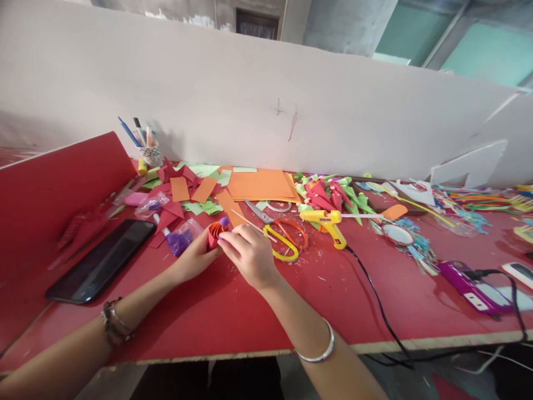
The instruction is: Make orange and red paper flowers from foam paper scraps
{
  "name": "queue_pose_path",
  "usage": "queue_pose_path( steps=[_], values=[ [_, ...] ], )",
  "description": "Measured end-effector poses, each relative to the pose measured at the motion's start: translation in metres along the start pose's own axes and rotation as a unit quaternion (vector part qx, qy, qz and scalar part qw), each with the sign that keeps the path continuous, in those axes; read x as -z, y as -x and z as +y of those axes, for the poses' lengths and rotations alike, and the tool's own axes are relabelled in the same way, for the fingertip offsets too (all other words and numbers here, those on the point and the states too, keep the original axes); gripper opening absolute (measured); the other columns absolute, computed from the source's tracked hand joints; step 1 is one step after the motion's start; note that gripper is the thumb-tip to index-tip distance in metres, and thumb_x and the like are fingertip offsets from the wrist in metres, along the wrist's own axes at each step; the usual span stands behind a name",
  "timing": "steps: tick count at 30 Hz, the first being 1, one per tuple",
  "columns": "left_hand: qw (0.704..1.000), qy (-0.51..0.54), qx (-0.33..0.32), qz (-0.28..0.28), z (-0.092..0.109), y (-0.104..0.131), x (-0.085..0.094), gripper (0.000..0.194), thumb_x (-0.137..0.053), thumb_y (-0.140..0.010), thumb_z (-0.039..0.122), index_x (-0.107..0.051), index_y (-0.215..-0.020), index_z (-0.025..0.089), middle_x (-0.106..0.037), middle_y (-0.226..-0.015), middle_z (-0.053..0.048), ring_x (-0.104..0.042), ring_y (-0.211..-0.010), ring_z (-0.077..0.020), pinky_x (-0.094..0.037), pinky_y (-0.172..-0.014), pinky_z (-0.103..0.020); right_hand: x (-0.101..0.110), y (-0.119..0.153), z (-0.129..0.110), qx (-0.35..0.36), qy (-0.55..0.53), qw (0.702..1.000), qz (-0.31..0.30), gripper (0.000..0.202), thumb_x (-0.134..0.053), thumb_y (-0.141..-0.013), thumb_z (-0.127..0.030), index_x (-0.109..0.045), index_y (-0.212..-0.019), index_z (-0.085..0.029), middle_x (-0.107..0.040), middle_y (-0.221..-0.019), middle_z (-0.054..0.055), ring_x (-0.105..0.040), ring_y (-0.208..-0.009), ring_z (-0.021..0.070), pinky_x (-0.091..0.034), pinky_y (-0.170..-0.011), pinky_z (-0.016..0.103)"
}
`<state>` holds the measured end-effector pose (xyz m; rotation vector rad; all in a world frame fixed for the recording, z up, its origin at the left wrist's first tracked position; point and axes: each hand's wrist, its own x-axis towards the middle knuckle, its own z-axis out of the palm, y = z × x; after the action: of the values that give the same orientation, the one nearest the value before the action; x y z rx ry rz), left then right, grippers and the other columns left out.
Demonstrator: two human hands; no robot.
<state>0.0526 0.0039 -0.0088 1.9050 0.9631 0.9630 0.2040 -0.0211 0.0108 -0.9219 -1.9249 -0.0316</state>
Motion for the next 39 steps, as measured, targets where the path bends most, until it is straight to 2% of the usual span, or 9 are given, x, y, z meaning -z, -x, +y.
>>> queue_pose_path(
  steps=[5, 11, 19, 24, 27, 30, 34, 39],
  values=[
    [1.000, -0.003, -0.004, 0.003, 0.002, 0.000, 0.001, 0.026, -0.044, -0.079, 0.021, -0.042, -0.104, 0.015, -0.053, -0.098, -0.005, -0.050, -0.092, -0.0173, -0.041, -0.082, -0.030, 0.002, -0.002, -0.002, -0.014, -0.039, 0.999, 0.007, 0.021, -0.051, -0.081, -0.018, -0.058, -0.100, -0.022, -0.057, -0.078, 0.003, -0.053, -0.073, 0.0127, -0.046, -0.067, 0.027],
    [1.000, 0.002, -0.005, 0.005, 0.000, 0.000, 0.002, 0.028, -0.044, -0.079, 0.022, -0.042, -0.106, 0.015, -0.054, -0.102, -0.006, -0.051, -0.091, -0.0170, -0.041, -0.079, -0.029, 0.002, -0.003, -0.002, -0.014, -0.056, 0.998, -0.010, 0.017, -0.049, -0.081, -0.016, -0.061, -0.093, -0.021, -0.054, -0.077, 0.003, -0.053, -0.073, 0.0120, -0.046, -0.067, 0.026],
    [0.999, -0.031, -0.017, 0.010, 0.002, 0.001, 0.003, 0.021, -0.044, -0.078, 0.017, -0.042, -0.099, 0.016, -0.054, -0.091, -0.003, -0.050, -0.085, -0.0156, -0.040, -0.078, -0.030, 0.001, -0.002, -0.001, -0.026, -0.053, 0.998, -0.021, 0.011, -0.050, -0.082, -0.019, -0.059, -0.087, -0.020, -0.055, -0.077, 0.003, -0.054, -0.074, 0.0128, -0.046, -0.069, 0.027],
    [0.998, -0.053, -0.028, 0.019, 0.004, 0.001, 0.005, 0.027, -0.043, -0.077, 0.014, -0.039, -0.103, 0.017, -0.052, -0.094, -0.004, -0.050, -0.086, -0.0154, -0.040, -0.078, -0.029, 0.001, -0.002, -0.001, -0.027, -0.068, 0.997, -0.014, 0.015, -0.051, -0.081, -0.019, -0.057, -0.094, -0.022, -0.056, -0.081, 0.003, -0.055, -0.078, 0.0135, -0.046, -0.072, 0.028],
    [0.998, -0.047, -0.024, 0.014, 0.004, 0.001, 0.005, 0.026, -0.043, -0.077, 0.015, -0.040, -0.102, 0.017, -0.052, -0.092, -0.003, -0.050, -0.085, -0.0151, -0.040, -0.077, -0.028, 0.002, -0.002, -0.001, -0.034, -0.080, 0.996, -0.020, 0.014, -0.051, -0.081, -0.019, -0.058, -0.091, -0.023, -0.056, -0.080, 0.002, -0.054, -0.076, 0.0133, -0.046, -0.070, 0.028],
    [1.000, -0.025, -0.010, 0.008, 0.005, 0.001, 0.005, 0.026, -0.043, -0.077, 0.018, -0.042, -0.103, 0.016, -0.052, -0.091, -0.003, -0.049, -0.082, -0.0149, -0.040, -0.075, -0.027, 0.003, -0.004, 0.000, -0.090, -0.122, 0.988, 0.005, 0.012, -0.051, -0.080, -0.020, -0.058, -0.090, -0.022, -0.054, -0.079, 0.002, -0.053, -0.071, 0.0124, -0.046, -0.066, 0.027],
    [0.997, 0.035, 0.061, -0.020, 0.014, 0.001, 0.008, 0.026, -0.046, -0.076, 0.029, -0.048, -0.098, 0.015, -0.050, -0.074, 0.001, -0.045, -0.064, -0.0112, -0.037, -0.059, -0.023, 0.002, -0.007, 0.003, -0.187, -0.202, 0.958, 0.078, 0.009, -0.048, -0.081, -0.022, -0.057, -0.084, -0.021, -0.053, -0.079, 0.001, -0.053, -0.072, 0.0121, -0.045, -0.063, 0.025],
    [0.987, 0.109, 0.118, -0.029, 0.019, -0.001, 0.009, 0.024, -0.046, -0.077, 0.038, -0.048, -0.076, 0.015, -0.039, -0.057, 0.005, -0.033, -0.048, -0.0063, -0.027, -0.047, -0.020, 0.000, -0.007, 0.006, -0.270, -0.288, 0.914, 0.089, 0.009, -0.047, -0.080, -0.025, -0.054, -0.082, -0.020, -0.050, -0.067, -0.002, -0.048, -0.057, 0.0089, -0.043, -0.055, 0.022]
  ],
)
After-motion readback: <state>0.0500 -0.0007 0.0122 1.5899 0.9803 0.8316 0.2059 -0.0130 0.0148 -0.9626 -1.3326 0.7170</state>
